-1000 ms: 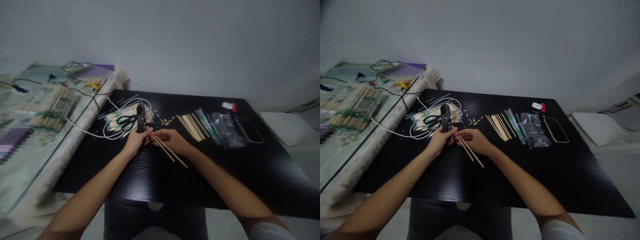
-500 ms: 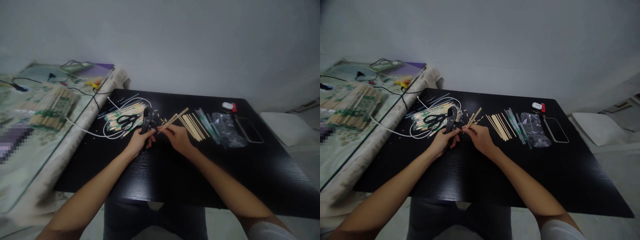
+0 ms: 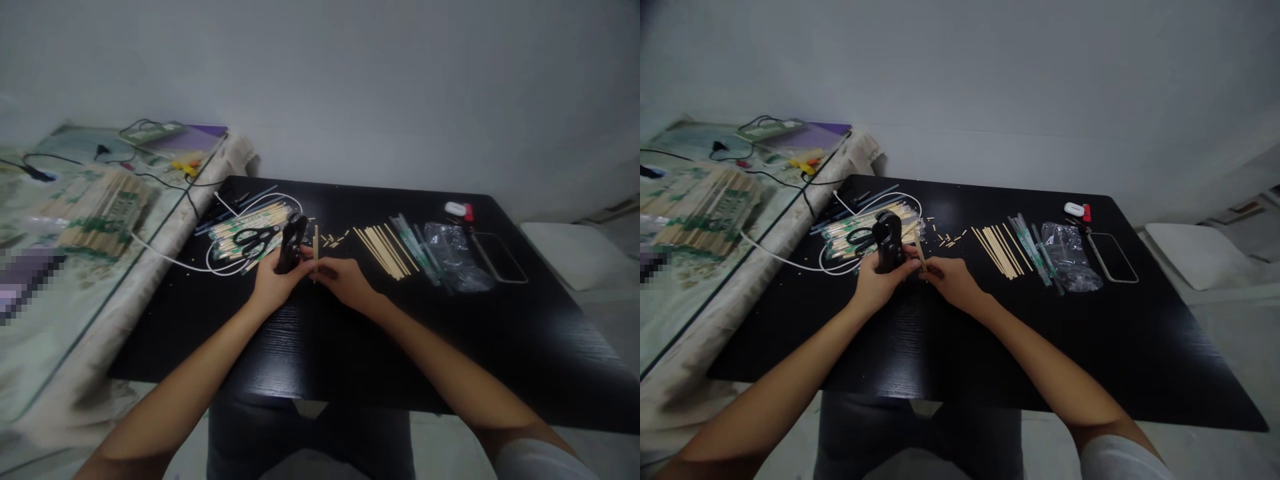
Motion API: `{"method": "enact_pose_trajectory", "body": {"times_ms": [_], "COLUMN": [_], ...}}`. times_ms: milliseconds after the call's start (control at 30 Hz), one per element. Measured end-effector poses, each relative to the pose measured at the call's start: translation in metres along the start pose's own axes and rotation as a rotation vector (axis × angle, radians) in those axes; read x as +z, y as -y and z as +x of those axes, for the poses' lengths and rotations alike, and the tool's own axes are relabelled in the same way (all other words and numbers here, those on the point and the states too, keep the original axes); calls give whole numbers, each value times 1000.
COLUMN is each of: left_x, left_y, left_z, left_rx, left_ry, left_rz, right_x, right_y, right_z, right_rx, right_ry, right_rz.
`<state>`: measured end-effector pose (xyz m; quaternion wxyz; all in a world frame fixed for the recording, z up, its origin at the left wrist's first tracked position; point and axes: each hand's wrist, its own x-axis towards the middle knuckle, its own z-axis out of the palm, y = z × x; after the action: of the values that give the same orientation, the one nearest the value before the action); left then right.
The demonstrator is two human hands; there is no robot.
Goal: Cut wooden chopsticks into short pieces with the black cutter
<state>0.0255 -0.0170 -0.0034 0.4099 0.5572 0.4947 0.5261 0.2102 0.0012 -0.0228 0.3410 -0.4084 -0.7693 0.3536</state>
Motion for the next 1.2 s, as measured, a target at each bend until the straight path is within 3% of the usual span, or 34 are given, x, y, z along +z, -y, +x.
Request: {"method": "enact_pose_trajectory", "body": {"times_ms": [200, 533, 1000, 1200], "left_x": [3, 4, 1, -2], "left_y": [-8, -18, -18, -16], "left_z": [3, 5, 2, 0], "left_rx": [95, 129, 108, 90], "left_ry": [3, -9, 15, 31], "left_rz": [12, 22, -6, 0], "right_x": [1, -2, -4, 0], "right_y": [-5, -4, -1, -3], "right_z": [1, 3, 4, 2], "right_rx": [-80, -95, -233, -219], "right_ry": [18, 94, 99, 109], "right_rz": [-26, -30, -96, -94]}}
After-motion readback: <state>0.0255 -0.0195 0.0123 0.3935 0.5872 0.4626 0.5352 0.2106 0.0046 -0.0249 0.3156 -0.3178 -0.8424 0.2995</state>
